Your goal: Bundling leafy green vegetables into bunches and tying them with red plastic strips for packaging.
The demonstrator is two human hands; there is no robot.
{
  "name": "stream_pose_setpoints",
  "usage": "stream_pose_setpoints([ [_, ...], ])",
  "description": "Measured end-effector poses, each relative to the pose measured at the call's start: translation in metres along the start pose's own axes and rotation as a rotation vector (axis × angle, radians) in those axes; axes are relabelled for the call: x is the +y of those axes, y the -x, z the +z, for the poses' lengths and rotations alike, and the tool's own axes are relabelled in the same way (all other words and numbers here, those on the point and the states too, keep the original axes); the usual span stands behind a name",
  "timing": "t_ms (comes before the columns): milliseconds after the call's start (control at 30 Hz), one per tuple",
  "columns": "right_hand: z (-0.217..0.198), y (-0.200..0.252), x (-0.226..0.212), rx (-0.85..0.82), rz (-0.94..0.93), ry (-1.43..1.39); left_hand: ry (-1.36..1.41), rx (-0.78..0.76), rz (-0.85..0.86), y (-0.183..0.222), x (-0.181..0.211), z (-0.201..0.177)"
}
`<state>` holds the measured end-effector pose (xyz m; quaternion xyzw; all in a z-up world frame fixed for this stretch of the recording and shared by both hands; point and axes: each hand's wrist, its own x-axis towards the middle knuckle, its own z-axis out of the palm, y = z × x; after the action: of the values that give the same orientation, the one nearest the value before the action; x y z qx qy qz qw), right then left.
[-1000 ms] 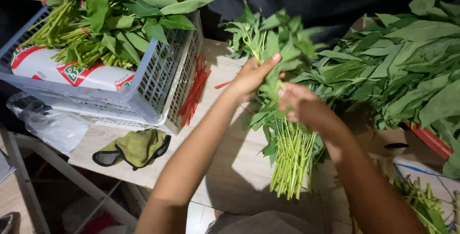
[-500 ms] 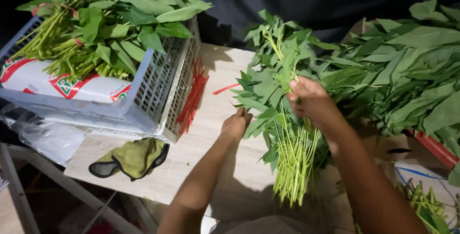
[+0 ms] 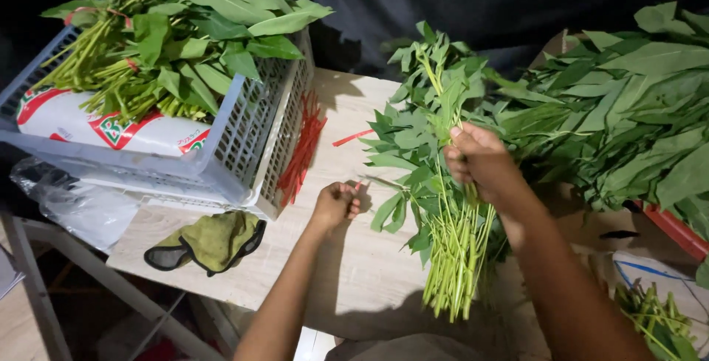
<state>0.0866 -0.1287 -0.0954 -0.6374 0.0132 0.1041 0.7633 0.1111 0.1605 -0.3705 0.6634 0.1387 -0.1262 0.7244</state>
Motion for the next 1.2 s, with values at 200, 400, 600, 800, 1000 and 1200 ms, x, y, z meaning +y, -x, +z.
stream_pose_setpoints([
  [200,0.020,-0.005,0.009,-0.045,0.044,0.022,0.505,-0.002,-0.017,0.110,0.101,0.004],
  [400,0.044,-0.004,0.002,-0.201,0.113,0.200,0.284,-0.002,-0.109,0.113,0.102,0.028],
  [600,0.079,0.023,0.000,-0.311,0.049,0.161,0.348,-0.166,-0.134,0.131,0.141,0.082],
  [800,0.060,0.014,0.028,-0.341,0.083,0.323,0.536,-0.038,-0.104,0.134,0.159,0.081],
  [1000,0.061,0.015,0.030,-0.276,0.079,0.501,0.761,0.015,-0.052,0.139,0.155,0.084],
  [1200,0.081,0.034,0.004,-0.240,0.199,0.436,0.812,-0.078,-0.048,0.132,0.146,0.074],
])
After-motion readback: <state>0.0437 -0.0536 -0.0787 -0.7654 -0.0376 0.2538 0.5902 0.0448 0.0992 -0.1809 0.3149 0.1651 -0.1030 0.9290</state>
